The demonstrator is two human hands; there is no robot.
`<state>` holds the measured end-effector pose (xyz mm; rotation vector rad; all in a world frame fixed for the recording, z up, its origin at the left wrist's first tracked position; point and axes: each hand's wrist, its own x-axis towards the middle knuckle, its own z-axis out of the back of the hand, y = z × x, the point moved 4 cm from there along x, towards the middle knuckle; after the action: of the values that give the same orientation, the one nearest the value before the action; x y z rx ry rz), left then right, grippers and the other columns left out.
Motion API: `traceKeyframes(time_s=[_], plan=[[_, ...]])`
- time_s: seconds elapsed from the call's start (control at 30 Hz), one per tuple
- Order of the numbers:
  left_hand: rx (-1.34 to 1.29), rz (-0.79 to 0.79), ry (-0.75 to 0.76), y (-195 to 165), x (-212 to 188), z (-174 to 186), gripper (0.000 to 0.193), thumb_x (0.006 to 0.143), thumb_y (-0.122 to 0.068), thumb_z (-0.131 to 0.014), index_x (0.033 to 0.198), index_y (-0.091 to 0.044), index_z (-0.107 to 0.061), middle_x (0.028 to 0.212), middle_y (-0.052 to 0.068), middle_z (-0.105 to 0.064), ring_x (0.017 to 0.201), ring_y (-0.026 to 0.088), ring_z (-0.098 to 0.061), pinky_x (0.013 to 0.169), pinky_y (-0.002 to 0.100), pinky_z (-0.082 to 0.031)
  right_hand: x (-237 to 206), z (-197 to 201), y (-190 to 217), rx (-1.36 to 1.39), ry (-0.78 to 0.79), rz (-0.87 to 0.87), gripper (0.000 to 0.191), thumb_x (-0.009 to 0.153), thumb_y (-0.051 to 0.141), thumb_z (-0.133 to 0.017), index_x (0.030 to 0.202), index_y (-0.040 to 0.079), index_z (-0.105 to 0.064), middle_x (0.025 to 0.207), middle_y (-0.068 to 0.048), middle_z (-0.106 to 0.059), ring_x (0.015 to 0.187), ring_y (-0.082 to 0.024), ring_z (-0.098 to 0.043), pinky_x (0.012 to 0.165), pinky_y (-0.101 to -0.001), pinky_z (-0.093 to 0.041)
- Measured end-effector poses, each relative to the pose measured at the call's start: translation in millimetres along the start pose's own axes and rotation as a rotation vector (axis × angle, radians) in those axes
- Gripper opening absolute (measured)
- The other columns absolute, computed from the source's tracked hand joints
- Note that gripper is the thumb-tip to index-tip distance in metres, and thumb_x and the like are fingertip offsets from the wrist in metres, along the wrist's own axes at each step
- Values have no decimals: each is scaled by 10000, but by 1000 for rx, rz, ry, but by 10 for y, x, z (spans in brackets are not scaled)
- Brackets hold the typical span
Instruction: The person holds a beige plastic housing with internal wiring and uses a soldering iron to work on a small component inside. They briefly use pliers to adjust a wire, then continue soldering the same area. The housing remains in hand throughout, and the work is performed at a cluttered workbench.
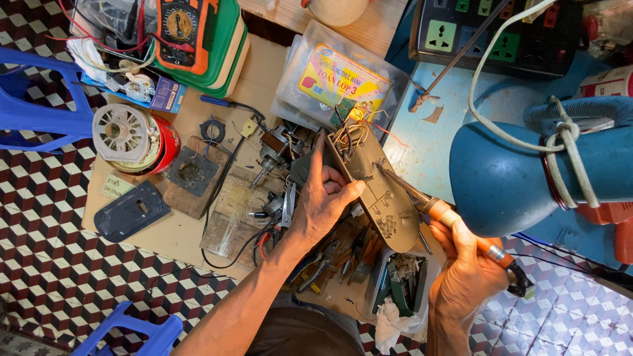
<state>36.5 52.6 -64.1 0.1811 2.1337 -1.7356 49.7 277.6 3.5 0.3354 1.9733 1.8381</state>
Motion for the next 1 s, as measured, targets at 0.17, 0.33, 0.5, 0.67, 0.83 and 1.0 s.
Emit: traceKeyframes(time_s=[0.17, 0.33, 0.5, 0.67, 0.83, 1.0], plan=[[30, -3, -2, -9, 1, 0, 1096, 850, -329, -737, 1669, -147, -32, 921, 69, -596, 864, 145, -646, 776, 318, -587, 0, -26, -26, -3, -18, -26, 124, 1005, -42, -666, 1085, -135, -643, 1028, -216, -728, 828, -241, -751, 795, -305, -671], [17, -8, -4, -9, -10, -1, 1086, 860, -318, -736, 1673, -138, -39, 929, 77, -602, 873, 143, -645, 795, 311, -577, -33, 4, -23, -17, -28, 10, 119, 1012, -38, -682, 999, -117, -594, 985, -224, -711, 818, -257, -761, 799, -334, -694], [2, 5, -4, 3, -6, 4, 1088, 852, -315, -738, 1667, -137, -40, 926, 82, -598, 868, 145, -651, 773, 309, -585, -43, -11, -63, 0, -22, -3, 79, 1007, -45, -674, 1011, -107, -625, 1001, -237, -716, 827, -246, -752, 796, -317, -675], [5, 9, -2, -1, -5, 6, 1095, 859, -320, -734, 1669, -141, -20, 928, 82, -601, 871, 149, -657, 778, 308, -582, -19, 10, -76, 3, -42, -23, 88, 1018, -42, -674, 988, -94, -611, 1000, -238, -710, 823, -238, -755, 799, -312, -681], [17, 15, 1, 4, 7, 8, 1093, 855, -321, -728, 1666, -154, -14, 929, 76, -594, 866, 150, -663, 765, 316, -601, -49, 46, -47, 6, -32, -2, 95, 1020, -49, -664, 986, -108, -598, 999, -249, -713, 839, -253, -768, 815, -317, -682], [32, 39, -12, 1, -6, 2, 1091, 854, -307, -732, 1667, -173, -18, 916, 77, -580, 840, 149, -653, 733, 318, -588, -6, 3, -69, -19, -21, -18, 85, 1016, -57, -664, 1061, -119, -627, 1019, -250, -715, 821, -241, -746, 801, -310, -665]])
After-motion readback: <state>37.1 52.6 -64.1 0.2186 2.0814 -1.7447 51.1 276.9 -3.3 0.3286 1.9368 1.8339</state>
